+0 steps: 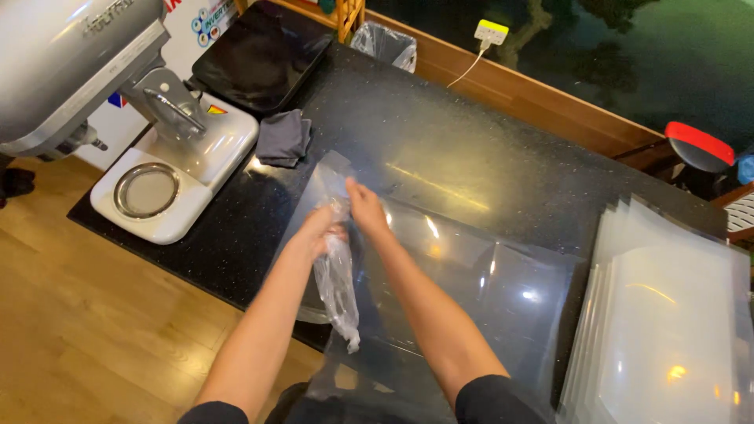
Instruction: Fold and organize clear plastic cake box sheets or liners.
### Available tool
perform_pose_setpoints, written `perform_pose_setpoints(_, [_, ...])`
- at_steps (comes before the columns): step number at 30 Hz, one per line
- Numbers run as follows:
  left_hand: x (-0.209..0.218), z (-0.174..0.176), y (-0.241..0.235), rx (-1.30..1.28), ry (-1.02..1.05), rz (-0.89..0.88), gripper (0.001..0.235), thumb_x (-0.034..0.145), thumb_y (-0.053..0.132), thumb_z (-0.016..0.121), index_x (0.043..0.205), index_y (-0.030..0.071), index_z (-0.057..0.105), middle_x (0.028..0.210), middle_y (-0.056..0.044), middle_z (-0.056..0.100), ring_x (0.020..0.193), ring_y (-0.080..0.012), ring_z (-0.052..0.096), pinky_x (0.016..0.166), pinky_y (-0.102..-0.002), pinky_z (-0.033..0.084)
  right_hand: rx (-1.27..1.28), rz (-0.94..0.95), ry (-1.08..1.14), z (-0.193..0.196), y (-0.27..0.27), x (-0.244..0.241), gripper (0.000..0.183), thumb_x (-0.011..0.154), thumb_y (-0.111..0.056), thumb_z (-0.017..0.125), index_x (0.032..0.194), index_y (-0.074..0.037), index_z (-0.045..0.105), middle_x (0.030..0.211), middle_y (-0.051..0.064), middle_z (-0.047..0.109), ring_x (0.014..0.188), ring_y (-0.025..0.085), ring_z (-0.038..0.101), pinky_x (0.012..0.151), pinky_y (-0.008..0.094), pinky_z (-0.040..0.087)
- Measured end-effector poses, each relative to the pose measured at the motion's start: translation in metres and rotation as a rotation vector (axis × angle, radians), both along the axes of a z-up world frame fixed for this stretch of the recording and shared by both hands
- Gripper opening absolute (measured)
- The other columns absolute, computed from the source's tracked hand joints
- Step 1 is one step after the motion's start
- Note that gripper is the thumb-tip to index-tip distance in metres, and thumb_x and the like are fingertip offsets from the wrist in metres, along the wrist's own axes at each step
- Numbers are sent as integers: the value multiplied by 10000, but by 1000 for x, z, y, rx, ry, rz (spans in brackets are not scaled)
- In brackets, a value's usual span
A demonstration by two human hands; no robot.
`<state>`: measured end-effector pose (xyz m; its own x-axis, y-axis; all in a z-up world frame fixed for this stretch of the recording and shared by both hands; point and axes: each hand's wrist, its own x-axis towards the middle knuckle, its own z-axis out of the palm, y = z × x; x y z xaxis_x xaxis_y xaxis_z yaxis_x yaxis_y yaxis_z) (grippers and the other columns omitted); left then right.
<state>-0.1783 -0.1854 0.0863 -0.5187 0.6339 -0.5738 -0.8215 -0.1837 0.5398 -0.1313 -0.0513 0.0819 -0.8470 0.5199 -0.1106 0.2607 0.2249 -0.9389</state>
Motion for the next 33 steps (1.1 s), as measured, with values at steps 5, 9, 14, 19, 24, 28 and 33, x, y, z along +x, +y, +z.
perform_pose_setpoints(5, [23,35,-4,-178,111,-53,69,910,199,615,854,162,631,601,27,485,408,-85,372,356,-299,290,-774,-219,173,-25,8,-59,339,933,-285,738,1153,-29,703,1063,92,728,934,207,678,810,402,557])
perform_pose_setpoints(9, [26,51,-7,-353,204,-40,104,900,201,655,844,113,647,614,-10,535,412,-113,407,357,-314,272,-876,-278,182,-25,20,-63,275,918,-229,725,1143,-71,716,1055,35,731,947,146,681,740,343,551])
perform_pose_setpoints(14, [24,49,-8,-458,444,-109,175,889,298,667,888,127,706,642,28,608,490,-93,522,404,-313,361,-1110,-352,241,-25,23,-63,269,912,-284,708,1166,-198,683,1134,-36,724,890,221,727,602,311,478])
perform_pose_setpoints(19, [16,16,-5,-590,674,-129,279,885,307,666,891,36,732,695,-56,657,575,-158,597,480,-378,445,-1190,-312,281,-12,23,-54,335,943,-408,686,1245,-262,674,1240,-131,692,890,140,592,661,294,445])
perform_pose_setpoints(24, [20,22,-16,-724,896,-172,302,877,290,592,1027,78,747,833,-124,762,769,-220,727,702,-402,548,-1312,-362,286,27,11,-41,337,937,-348,668,1257,-250,632,1285,-120,692,1063,146,564,817,354,504])
perform_pose_setpoints(28, [22,32,-21,-784,919,-213,355,848,300,600,1099,92,740,941,-177,766,894,-322,741,806,-439,553,-1496,-372,459,19,13,-45,187,973,-286,602,1111,-163,629,1293,29,714,1101,197,643,835,396,527])
perform_pose_setpoints(33, [20,28,-22,-836,955,-185,399,853,329,620,1154,92,730,1024,-202,746,988,-369,718,857,-449,543,-1632,-371,642,9,15,-46,144,1001,-247,551,1034,-134,633,1281,138,722,999,241,693,814,397,561])
